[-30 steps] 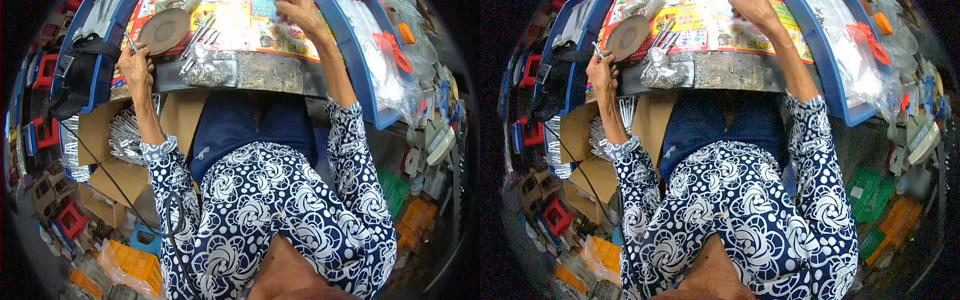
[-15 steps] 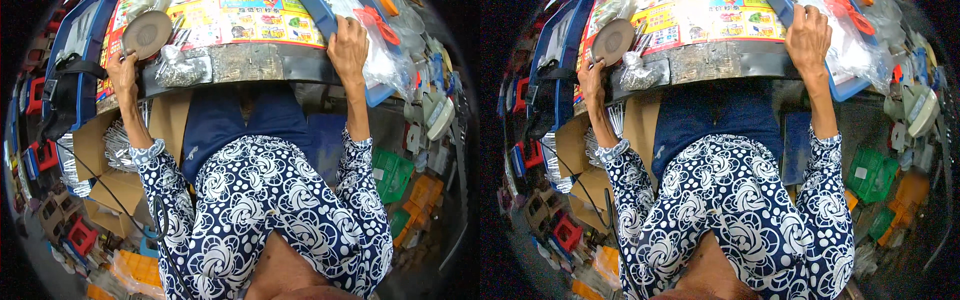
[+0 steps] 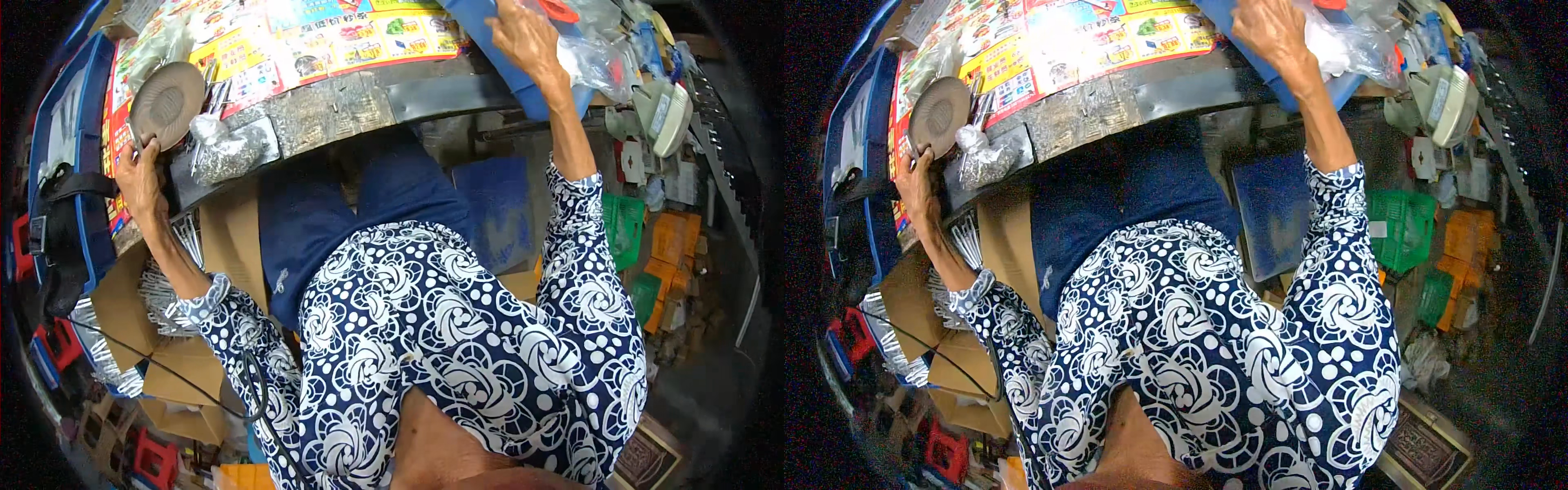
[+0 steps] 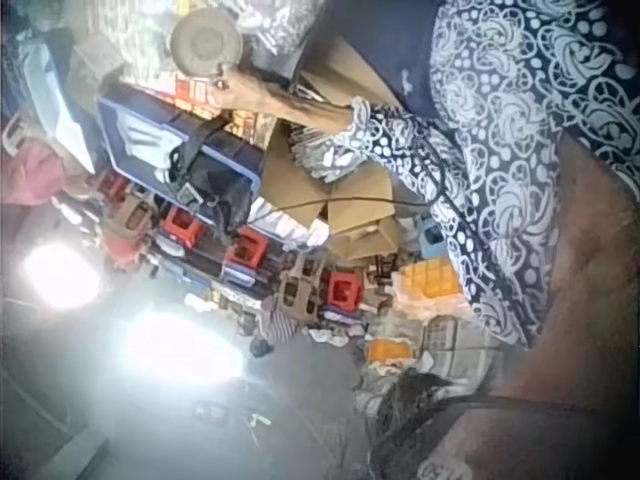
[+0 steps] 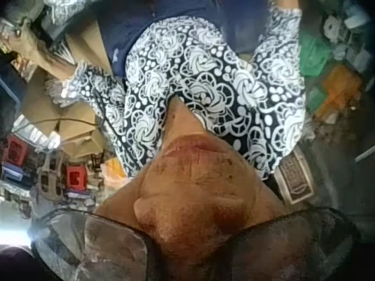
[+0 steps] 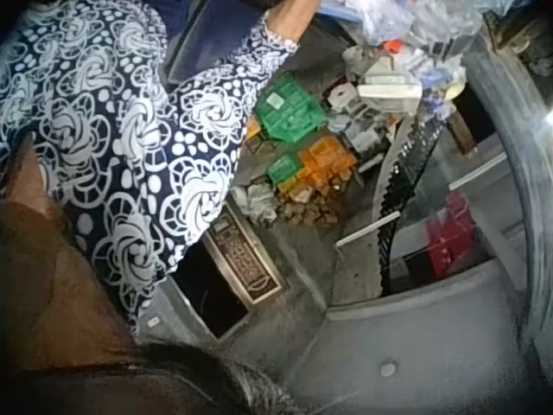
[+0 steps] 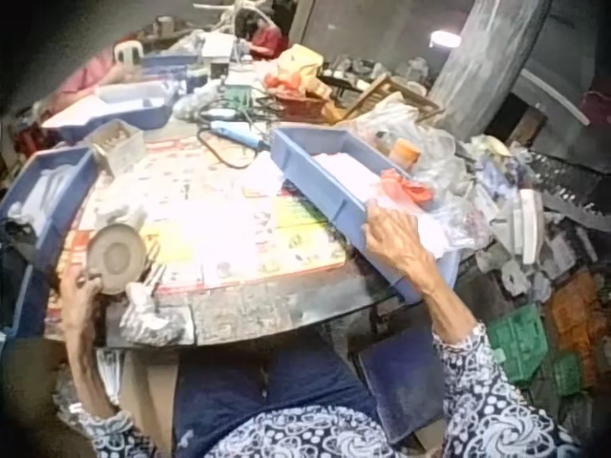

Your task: The person takes small parts from bags and trays, fits them onto metal brackets by hand, and sets the assembled components aside on the table.

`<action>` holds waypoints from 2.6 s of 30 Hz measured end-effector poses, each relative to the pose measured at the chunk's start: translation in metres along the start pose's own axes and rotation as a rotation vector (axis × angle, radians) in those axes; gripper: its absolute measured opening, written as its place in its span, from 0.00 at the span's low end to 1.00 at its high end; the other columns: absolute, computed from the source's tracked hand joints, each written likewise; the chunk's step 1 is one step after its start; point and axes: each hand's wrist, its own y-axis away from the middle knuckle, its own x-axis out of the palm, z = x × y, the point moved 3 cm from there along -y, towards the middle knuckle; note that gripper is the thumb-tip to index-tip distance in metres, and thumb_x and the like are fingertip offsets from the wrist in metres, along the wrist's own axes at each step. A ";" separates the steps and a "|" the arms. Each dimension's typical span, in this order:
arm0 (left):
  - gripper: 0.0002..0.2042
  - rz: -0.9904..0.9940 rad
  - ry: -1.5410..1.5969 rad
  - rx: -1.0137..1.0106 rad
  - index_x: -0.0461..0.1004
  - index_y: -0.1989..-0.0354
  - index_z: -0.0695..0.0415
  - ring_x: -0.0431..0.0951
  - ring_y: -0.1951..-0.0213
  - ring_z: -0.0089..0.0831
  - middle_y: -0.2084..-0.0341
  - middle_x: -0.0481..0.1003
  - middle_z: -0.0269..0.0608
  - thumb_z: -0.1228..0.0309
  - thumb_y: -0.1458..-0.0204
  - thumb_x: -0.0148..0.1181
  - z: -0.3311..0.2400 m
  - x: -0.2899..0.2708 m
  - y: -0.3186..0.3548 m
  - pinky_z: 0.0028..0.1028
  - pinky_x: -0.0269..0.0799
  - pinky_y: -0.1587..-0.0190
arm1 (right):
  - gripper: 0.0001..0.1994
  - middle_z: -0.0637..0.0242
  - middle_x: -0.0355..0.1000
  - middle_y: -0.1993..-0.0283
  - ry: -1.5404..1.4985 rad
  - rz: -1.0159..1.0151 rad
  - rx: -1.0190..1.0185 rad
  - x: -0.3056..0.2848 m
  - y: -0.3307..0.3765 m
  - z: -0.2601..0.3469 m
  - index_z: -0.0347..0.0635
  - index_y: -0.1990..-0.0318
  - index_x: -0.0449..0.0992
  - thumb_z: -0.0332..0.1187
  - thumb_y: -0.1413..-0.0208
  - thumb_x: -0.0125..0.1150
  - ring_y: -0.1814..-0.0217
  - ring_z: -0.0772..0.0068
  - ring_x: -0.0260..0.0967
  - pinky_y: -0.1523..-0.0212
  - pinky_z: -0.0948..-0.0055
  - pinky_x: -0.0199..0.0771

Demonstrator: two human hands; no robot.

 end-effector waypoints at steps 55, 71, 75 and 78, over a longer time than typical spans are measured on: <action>0.07 0.177 0.061 -0.102 0.69 0.68 0.58 0.58 0.88 0.12 0.87 0.66 0.27 0.73 0.57 0.52 -0.008 0.003 0.013 0.13 0.49 0.87 | 0.16 0.49 0.68 0.74 -0.010 0.187 0.005 0.018 0.008 -0.001 0.42 0.62 0.67 0.39 0.59 0.52 0.69 0.48 0.66 0.71 0.57 0.63; 0.10 0.215 -0.045 -0.011 0.67 0.64 0.59 0.57 0.89 0.14 0.88 0.66 0.30 0.74 0.56 0.49 -0.015 0.003 0.017 0.15 0.49 0.88 | 0.14 0.49 0.66 0.83 -0.048 0.135 -0.221 0.011 0.012 0.027 0.37 0.67 0.61 0.39 0.52 0.50 0.76 0.46 0.65 0.76 0.55 0.63; 0.09 0.202 -0.037 -0.021 0.67 0.65 0.59 0.58 0.89 0.14 0.88 0.66 0.30 0.74 0.56 0.48 -0.015 0.001 0.018 0.15 0.50 0.87 | 0.15 0.49 0.67 0.77 0.016 0.193 -0.197 -0.001 0.012 0.039 0.37 0.64 0.62 0.40 0.51 0.49 0.74 0.47 0.66 0.75 0.56 0.63; 0.08 0.192 -0.035 0.011 0.66 0.67 0.59 0.58 0.89 0.14 0.88 0.66 0.30 0.74 0.57 0.48 -0.019 -0.001 0.020 0.15 0.50 0.88 | 0.14 0.55 0.65 0.63 0.008 0.156 -0.192 -0.033 0.013 0.062 0.39 0.58 0.65 0.37 0.50 0.49 0.64 0.52 0.65 0.69 0.62 0.65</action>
